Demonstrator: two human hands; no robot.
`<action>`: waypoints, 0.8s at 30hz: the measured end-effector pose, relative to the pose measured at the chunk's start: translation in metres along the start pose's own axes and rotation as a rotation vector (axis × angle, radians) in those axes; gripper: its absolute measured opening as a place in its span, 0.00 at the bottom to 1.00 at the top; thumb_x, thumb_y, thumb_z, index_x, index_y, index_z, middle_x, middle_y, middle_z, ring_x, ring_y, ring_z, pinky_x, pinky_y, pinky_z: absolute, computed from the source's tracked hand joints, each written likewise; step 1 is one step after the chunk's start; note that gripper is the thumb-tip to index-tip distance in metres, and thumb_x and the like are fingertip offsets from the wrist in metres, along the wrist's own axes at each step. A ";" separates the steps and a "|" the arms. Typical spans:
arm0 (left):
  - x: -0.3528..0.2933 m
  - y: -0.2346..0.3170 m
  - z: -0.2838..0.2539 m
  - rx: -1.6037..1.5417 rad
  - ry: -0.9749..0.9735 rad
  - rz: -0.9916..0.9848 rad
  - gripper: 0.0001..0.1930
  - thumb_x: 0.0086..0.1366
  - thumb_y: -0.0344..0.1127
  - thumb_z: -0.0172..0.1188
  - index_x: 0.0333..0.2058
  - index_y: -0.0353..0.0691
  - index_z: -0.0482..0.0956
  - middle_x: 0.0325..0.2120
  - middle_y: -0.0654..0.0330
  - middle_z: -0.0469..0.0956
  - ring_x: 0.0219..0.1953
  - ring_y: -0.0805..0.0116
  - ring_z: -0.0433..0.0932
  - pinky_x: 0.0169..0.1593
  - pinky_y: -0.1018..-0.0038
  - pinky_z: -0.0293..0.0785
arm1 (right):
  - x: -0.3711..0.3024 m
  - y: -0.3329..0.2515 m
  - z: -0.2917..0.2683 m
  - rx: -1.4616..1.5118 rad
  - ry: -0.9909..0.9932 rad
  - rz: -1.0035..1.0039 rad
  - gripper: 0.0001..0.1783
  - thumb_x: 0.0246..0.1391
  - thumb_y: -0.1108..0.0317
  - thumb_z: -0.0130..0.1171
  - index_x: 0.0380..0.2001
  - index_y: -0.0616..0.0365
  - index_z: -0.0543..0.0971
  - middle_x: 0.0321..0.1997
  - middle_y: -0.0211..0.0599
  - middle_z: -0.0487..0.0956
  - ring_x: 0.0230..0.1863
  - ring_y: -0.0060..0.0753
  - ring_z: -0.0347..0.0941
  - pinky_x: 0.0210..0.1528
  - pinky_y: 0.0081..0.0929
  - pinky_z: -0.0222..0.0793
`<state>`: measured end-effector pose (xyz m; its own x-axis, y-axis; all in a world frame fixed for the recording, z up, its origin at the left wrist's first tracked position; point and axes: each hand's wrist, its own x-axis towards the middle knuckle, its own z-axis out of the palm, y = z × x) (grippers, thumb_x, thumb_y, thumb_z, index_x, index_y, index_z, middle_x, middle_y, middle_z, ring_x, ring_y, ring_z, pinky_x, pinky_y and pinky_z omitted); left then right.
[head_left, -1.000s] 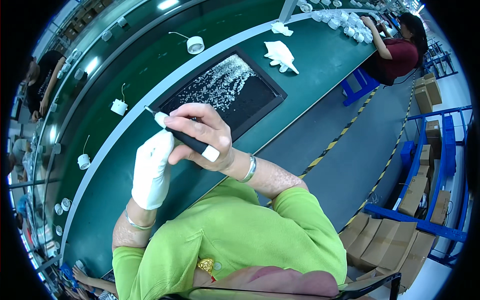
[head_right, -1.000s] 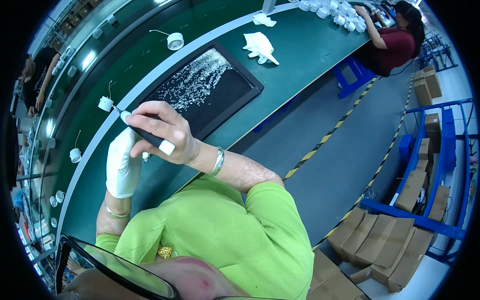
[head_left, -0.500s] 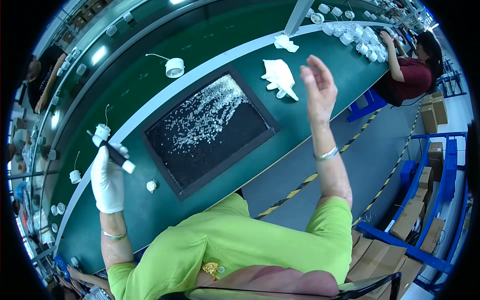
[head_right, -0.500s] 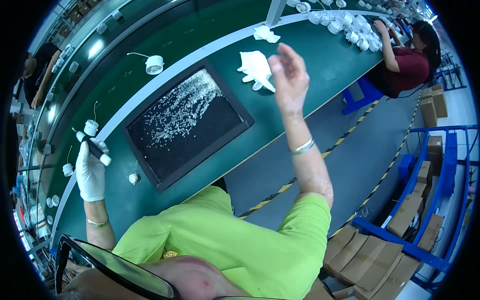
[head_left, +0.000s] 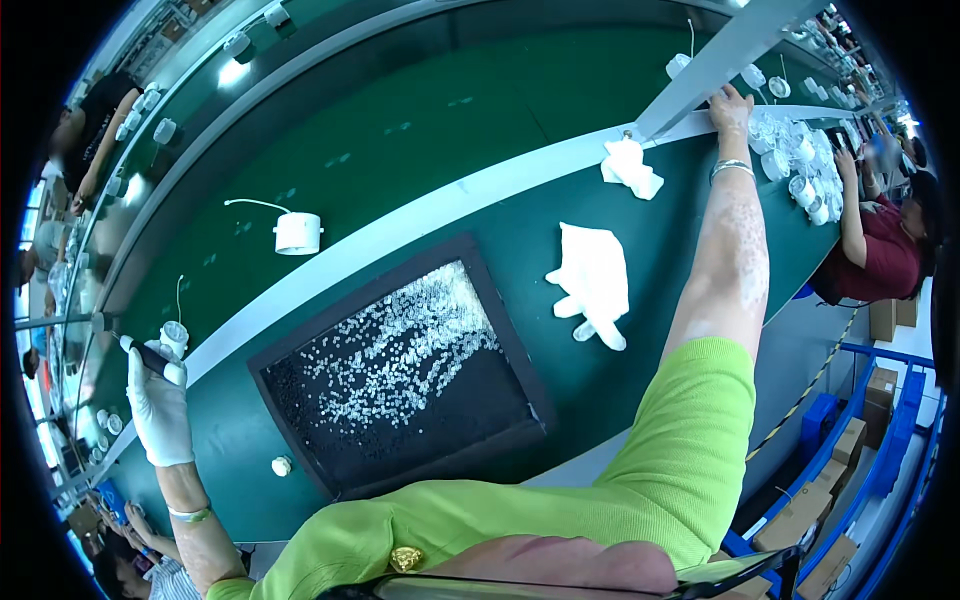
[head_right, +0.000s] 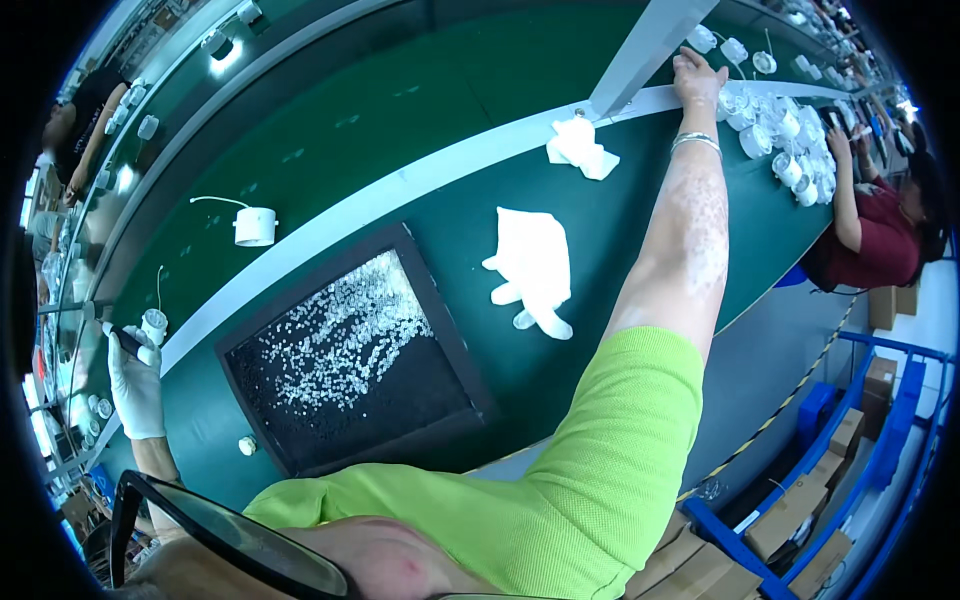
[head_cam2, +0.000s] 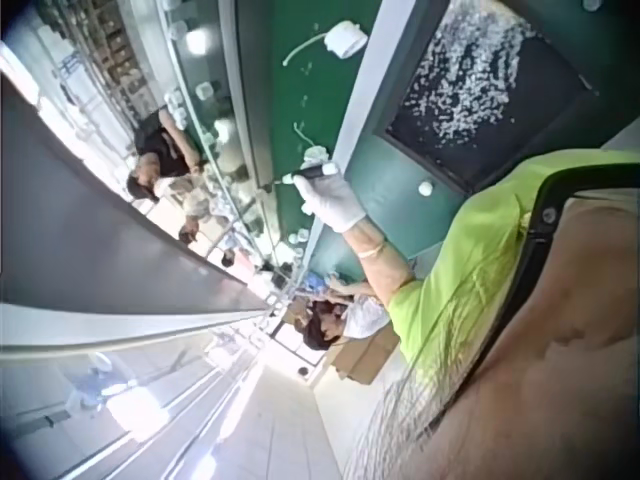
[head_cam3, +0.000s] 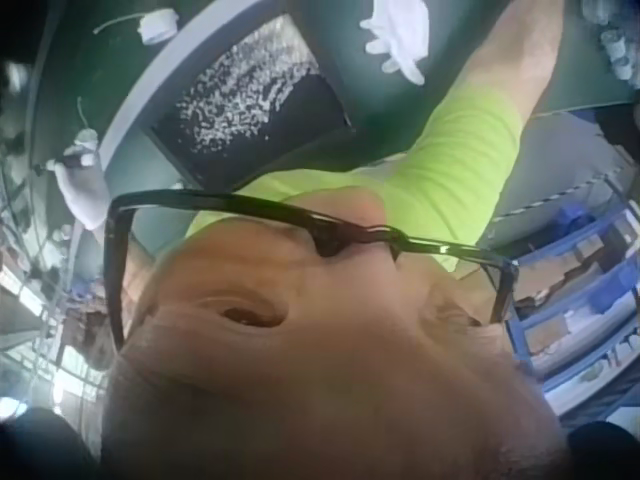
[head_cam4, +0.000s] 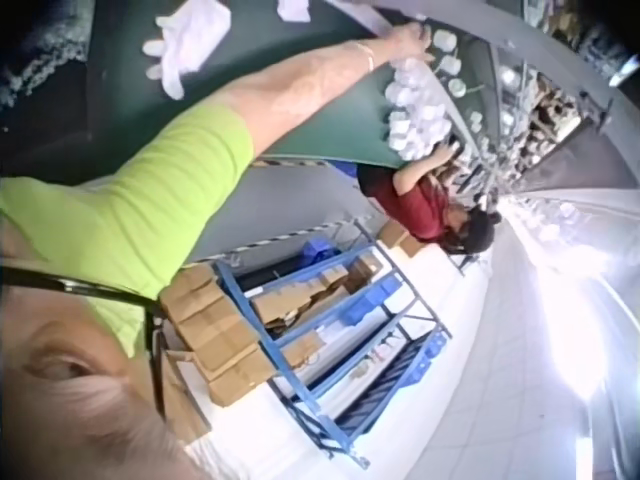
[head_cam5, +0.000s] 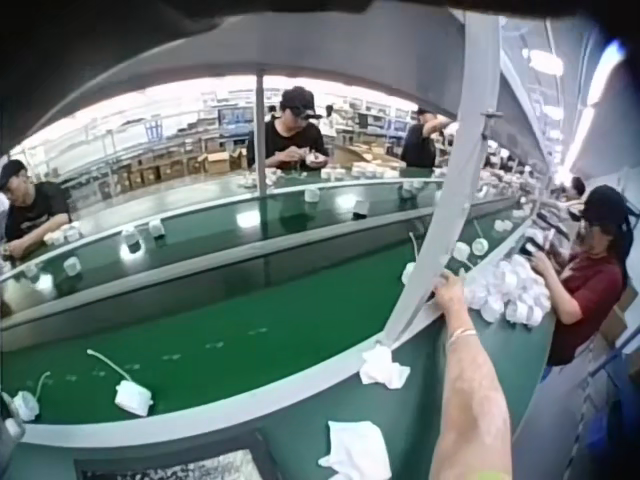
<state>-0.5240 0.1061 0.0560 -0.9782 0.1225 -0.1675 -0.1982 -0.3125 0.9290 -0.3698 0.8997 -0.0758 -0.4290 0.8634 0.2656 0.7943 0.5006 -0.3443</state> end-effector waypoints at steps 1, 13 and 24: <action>0.003 -0.002 -0.002 0.017 -0.001 -0.009 0.12 0.67 0.40 0.54 0.45 0.42 0.74 0.36 0.63 0.74 0.39 0.73 0.72 0.41 0.78 0.69 | 0.011 0.004 -0.001 -0.196 -0.063 -0.102 0.20 0.56 0.55 0.51 0.51 0.43 0.78 0.53 0.39 0.77 0.61 0.33 0.65 0.71 0.34 0.39; 0.000 -0.007 -0.010 0.024 -0.033 -0.034 0.14 0.68 0.39 0.54 0.49 0.41 0.72 0.40 0.60 0.74 0.42 0.71 0.72 0.47 0.73 0.70 | -0.060 -0.030 -0.020 0.018 0.350 -0.116 0.12 0.56 0.60 0.55 0.42 0.28 0.82 0.54 0.46 0.68 0.50 0.46 0.72 0.55 0.36 0.68; -0.013 -0.003 -0.012 -0.123 -0.163 -0.124 0.16 0.68 0.36 0.53 0.52 0.41 0.70 0.45 0.57 0.70 0.43 0.69 0.71 0.50 0.72 0.67 | -0.199 -0.048 -0.142 0.580 -0.274 0.060 0.12 0.54 0.68 0.60 0.42 0.49 0.83 0.37 0.27 0.78 0.29 0.16 0.69 0.30 0.15 0.66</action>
<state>-0.5120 0.0938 0.0517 -0.9251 0.3147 -0.2125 -0.3317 -0.3971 0.8558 -0.2613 0.6947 0.0160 -0.5464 0.8374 0.0169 0.4917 0.3371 -0.8029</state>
